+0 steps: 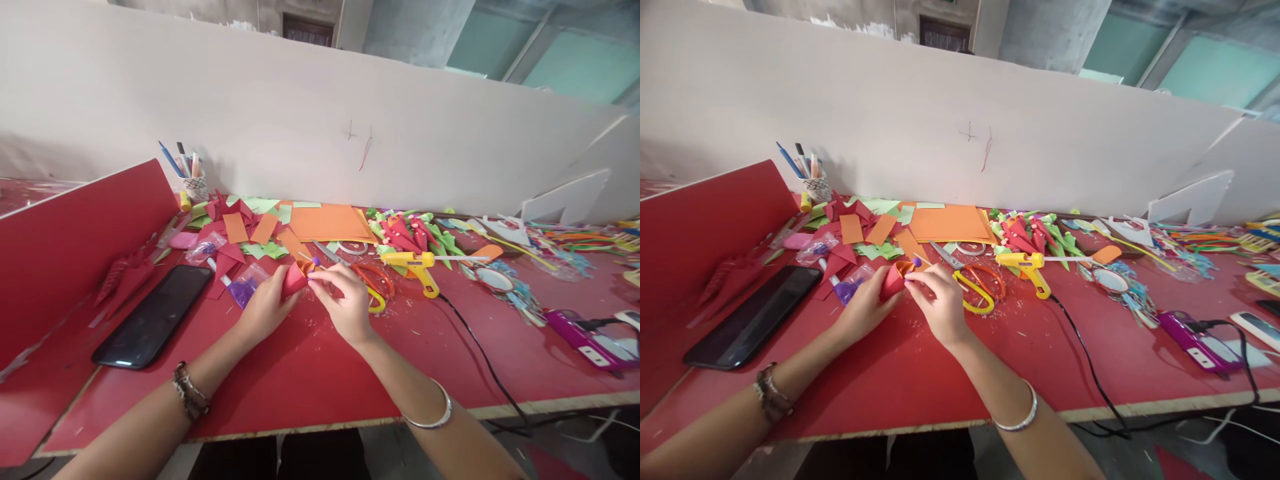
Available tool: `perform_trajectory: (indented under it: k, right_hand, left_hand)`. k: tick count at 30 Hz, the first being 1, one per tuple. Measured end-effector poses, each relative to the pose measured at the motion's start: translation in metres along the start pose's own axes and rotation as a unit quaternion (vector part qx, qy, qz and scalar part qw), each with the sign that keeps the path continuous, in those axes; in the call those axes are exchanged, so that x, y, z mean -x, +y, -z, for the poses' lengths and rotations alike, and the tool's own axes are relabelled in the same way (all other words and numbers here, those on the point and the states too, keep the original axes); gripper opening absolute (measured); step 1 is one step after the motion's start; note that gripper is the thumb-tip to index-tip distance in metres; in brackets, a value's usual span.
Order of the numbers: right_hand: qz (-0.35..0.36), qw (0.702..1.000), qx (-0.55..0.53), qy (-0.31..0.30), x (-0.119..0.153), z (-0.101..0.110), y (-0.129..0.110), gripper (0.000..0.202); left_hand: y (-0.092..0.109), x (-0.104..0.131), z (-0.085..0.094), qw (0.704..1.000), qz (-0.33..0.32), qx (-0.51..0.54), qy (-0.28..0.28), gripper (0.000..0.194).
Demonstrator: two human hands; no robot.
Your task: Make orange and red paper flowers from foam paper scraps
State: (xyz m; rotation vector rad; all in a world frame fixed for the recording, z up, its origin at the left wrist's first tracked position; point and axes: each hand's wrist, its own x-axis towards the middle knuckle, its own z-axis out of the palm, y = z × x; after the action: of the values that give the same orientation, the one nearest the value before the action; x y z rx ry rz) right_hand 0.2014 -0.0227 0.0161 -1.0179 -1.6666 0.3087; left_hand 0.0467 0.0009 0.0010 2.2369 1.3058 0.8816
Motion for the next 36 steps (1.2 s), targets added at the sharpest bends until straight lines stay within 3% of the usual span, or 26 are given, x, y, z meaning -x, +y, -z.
perform_trajectory:
  k: [17, 29, 33, 36]
  right_hand:
    - [0.032, 0.999, 0.015, -0.015, 0.0018, 0.0006, 0.0011, 0.022]
    - [0.038, 0.999, 0.019, -0.017, 0.0020, 0.0005, -0.0001, 0.013]
    - [0.012, 1.000, -0.021, 0.016, 0.0006, 0.0005, -0.0002, 0.011]
    - [-0.049, 0.993, -0.068, 0.080, -0.0019, -0.0004, 0.0041, 0.010]
  left_hand:
    - [0.0004, 0.0012, 0.0005, 0.998, 0.010, -0.063, 0.001, 0.021]
    - [0.0032, 0.0013, 0.0013, 0.999, 0.018, -0.045, -0.001, 0.019]
    - [0.0040, -0.0008, 0.0025, 0.995, 0.036, 0.092, 0.014, 0.021]
    - [0.0023, -0.0038, 0.0036, 0.946, 0.094, 0.308, -0.021, 0.021]
